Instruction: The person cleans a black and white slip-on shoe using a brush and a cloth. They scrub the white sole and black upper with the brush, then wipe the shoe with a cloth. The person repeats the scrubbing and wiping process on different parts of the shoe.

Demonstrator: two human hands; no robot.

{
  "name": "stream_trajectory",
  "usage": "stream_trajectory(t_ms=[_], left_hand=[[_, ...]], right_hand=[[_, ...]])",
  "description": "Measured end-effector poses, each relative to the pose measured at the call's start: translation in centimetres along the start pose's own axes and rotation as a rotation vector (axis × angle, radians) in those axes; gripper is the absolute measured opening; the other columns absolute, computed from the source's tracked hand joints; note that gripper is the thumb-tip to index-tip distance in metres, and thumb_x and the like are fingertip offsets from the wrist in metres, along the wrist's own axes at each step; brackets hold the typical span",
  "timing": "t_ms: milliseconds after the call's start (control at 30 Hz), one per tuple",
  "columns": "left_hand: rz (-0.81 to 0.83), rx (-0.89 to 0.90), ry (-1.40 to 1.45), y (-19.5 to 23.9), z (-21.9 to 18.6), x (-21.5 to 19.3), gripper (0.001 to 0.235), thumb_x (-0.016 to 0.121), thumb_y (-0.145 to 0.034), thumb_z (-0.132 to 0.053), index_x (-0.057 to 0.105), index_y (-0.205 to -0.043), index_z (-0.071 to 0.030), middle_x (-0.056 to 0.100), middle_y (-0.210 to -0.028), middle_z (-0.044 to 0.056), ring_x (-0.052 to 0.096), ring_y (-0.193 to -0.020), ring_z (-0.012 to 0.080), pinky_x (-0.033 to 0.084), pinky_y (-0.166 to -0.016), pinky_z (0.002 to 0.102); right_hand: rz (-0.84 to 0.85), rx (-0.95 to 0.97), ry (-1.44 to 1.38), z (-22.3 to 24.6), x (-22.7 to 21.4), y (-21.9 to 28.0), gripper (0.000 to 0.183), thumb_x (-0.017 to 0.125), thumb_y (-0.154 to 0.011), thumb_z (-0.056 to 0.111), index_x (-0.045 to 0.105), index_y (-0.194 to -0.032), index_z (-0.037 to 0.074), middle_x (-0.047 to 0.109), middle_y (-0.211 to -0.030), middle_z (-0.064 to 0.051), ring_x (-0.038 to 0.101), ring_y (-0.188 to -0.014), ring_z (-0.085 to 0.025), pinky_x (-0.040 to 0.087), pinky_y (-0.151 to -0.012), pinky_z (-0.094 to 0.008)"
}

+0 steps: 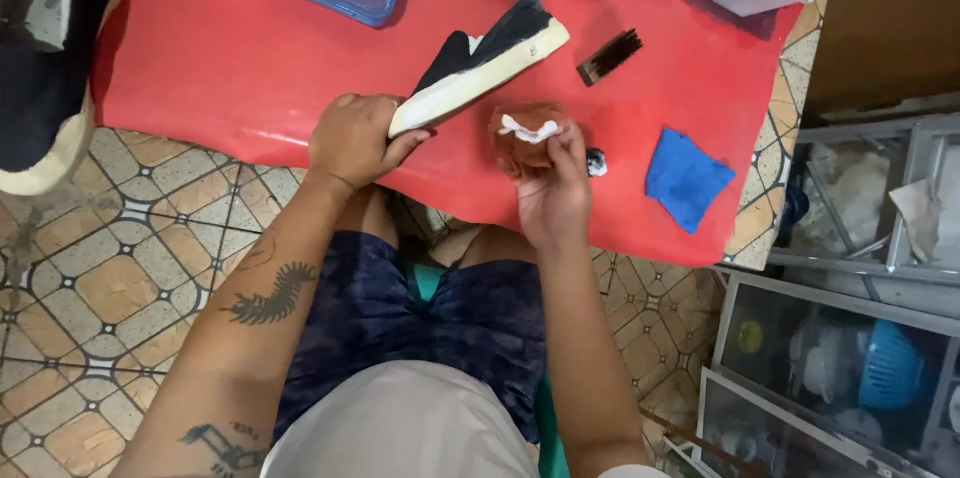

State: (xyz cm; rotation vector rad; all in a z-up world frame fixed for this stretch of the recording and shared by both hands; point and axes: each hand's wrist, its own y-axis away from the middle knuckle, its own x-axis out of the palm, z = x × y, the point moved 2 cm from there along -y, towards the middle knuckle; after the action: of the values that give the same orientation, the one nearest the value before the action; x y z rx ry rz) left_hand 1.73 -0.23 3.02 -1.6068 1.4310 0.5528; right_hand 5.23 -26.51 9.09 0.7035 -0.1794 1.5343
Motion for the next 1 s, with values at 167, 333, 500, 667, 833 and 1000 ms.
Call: stream_trajectory(t_ms=[167, 333, 500, 667, 833, 1000], left_hand=[[-0.026, 0.006, -0.007, 0.3, 0.5, 0.6, 0.053, 0.057, -0.103, -0.061, 0.065, -0.118, -0.010, 0.070, -0.091, 0.008, 0.072, -0.091, 0.0273, 0.052, -0.089, 0.043], [-0.052, 0.010, -0.021, 0.6, 0.9, 1.4, 0.055, 0.058, -0.101, -0.063, 0.065, -0.117, -0.011, 0.070, -0.090, 0.008, 0.072, -0.089, 0.0266, 0.052, -0.089, 0.043], [-0.051, 0.004, -0.015, 0.5, 0.9, 1.4, 0.054, 0.058, -0.101, -0.063, 0.065, -0.118, -0.012, 0.069, -0.089, 0.006, 0.072, -0.089, 0.0246, 0.052, -0.089, 0.041], [-0.085, 0.012, -0.025, 0.5, 0.7, 1.2, 0.054, 0.059, -0.101, -0.063, 0.065, -0.116, -0.011, 0.068, -0.088, 0.006, 0.072, -0.087, 0.0247, 0.052, -0.087, 0.041], [-0.089, 0.032, -0.032, 0.5, 0.9, 1.4, 0.053, 0.058, -0.101, -0.061, 0.064, -0.116, -0.010, 0.068, -0.090, 0.007, 0.072, -0.088, 0.0254, 0.052, -0.087, 0.042], [-0.056, 0.067, -0.049, 0.5, 0.9, 1.4, 0.054, 0.054, -0.103, -0.063, 0.063, -0.113, -0.010, 0.068, -0.091, 0.006, 0.072, -0.090, 0.0245, 0.052, -0.089, 0.042]], right_hand=[[-0.066, 0.048, -0.058, 2.9, 3.0, 0.4, 0.023, 0.060, -0.095, 0.041, 0.066, -0.101, 0.019, 0.071, -0.101, -0.013, 0.071, -0.092, -0.037, 0.058, -0.070, -0.046], [-0.221, 0.148, -0.021, 4.0, 2.2, -1.2, 0.045, 0.060, -0.090, 0.063, 0.065, -0.082, 0.019, 0.075, -0.094, -0.013, 0.072, -0.079, -0.037, 0.047, -0.054, -0.043], [-0.177, -0.057, 0.341, 4.4, -1.6, -5.8, 0.027, 0.081, -0.088, 0.014, 0.059, -0.103, 0.015, 0.060, -0.086, -0.003, 0.070, -0.066, -0.020, 0.063, -0.052, -0.033], [-0.189, -0.153, 0.529, 6.4, -2.5, -9.0, 0.043, 0.078, -0.085, 0.007, 0.055, -0.121, 0.005, 0.049, -0.097, -0.009, 0.068, -0.072, -0.025, 0.064, -0.049, -0.035], [-0.239, -0.253, 1.148, 6.9, -2.9, -11.7, 0.042, 0.084, -0.082, 0.022, 0.070, -0.122, 0.017, 0.064, -0.102, -0.010, 0.072, -0.098, -0.026, 0.062, -0.068, -0.035], [-0.258, -0.281, 1.230, 4.8, 0.7, -10.0, 0.048, 0.080, -0.089, 0.023, 0.058, -0.129, 0.008, 0.063, -0.098, -0.014, 0.073, -0.090, -0.029, 0.068, -0.064, -0.034]])
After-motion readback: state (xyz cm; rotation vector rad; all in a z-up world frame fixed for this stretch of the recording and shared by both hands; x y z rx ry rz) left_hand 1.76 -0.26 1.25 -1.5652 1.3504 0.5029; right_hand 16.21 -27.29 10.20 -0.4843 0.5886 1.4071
